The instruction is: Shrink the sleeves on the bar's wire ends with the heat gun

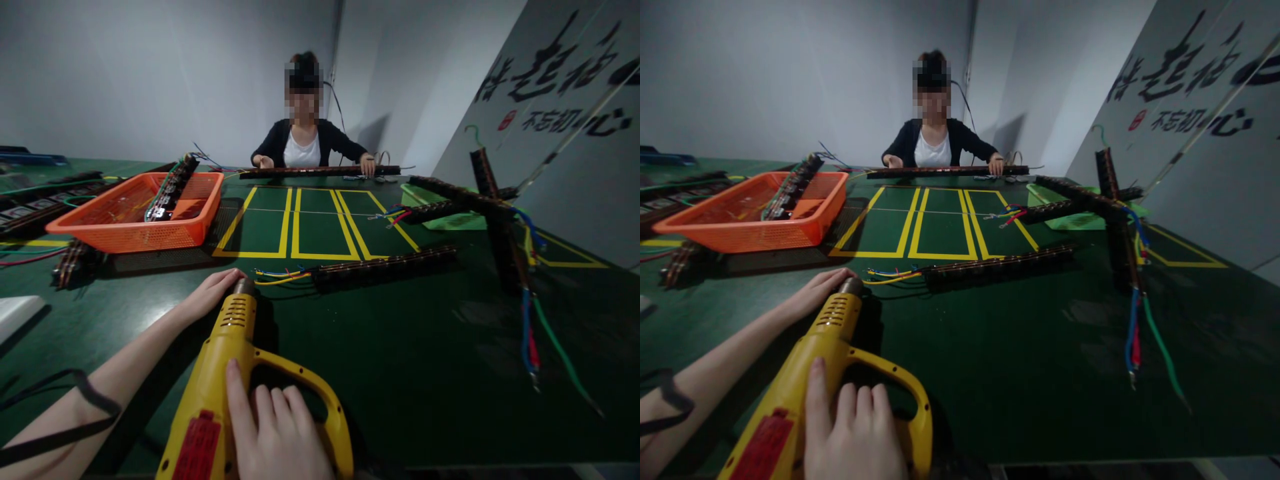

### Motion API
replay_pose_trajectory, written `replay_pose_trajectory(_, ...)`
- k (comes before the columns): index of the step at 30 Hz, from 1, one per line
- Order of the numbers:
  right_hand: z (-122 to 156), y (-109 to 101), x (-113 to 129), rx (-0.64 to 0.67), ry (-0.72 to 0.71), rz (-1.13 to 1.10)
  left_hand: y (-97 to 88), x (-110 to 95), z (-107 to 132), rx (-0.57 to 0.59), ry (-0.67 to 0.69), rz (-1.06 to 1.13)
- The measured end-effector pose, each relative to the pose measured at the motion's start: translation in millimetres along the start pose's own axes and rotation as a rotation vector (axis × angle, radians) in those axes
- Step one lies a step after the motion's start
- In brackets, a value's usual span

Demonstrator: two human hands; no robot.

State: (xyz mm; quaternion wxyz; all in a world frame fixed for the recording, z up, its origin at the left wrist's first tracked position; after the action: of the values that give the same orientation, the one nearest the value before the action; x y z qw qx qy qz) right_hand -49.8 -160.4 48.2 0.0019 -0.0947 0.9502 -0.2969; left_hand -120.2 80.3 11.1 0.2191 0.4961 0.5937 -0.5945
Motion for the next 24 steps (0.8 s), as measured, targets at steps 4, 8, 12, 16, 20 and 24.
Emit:
replay_pose_trajectory(4,2,2,-1,0.068,-0.087,-0.052,-0.3,0,1,-0.001,-0.019,0.011)
replay_pose_trajectory(8,6,-1,-11,0.143,-0.112,-0.066,0.5,-1,2,-0.010,-0.015,0.024)
replay_pose_trajectory(12,11,-11,-31,0.230,-0.113,-0.084,4.1,-4,2,0.032,-0.002,0.025)
replay_pose_trajectory(16,16,-23,-56,0.302,-0.116,-0.102,5.4,-5,1,0.065,0.039,0.031)
replay_pose_trajectory(20,20,-36,-82,0.339,-0.087,-0.076,5.7,-5,0,0.086,0.069,0.000)
replay_pose_trajectory(24,22,-51,-102,0.319,-0.062,-0.023,5.7,-8,1,0.085,0.079,-0.028)
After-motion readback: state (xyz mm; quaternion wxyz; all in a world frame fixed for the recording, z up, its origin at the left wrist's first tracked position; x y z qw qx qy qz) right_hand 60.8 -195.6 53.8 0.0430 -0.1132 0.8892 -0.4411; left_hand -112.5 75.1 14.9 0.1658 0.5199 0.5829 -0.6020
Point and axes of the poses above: each hand's wrist, its own z-axis away from the middle knuckle, its own y-axis out of the palm, x = y × z, the point moved 7 cm from there along -z, towards the middle knuckle, and after that the axes turned 15 degrees about -x, right-handed, at the moved point
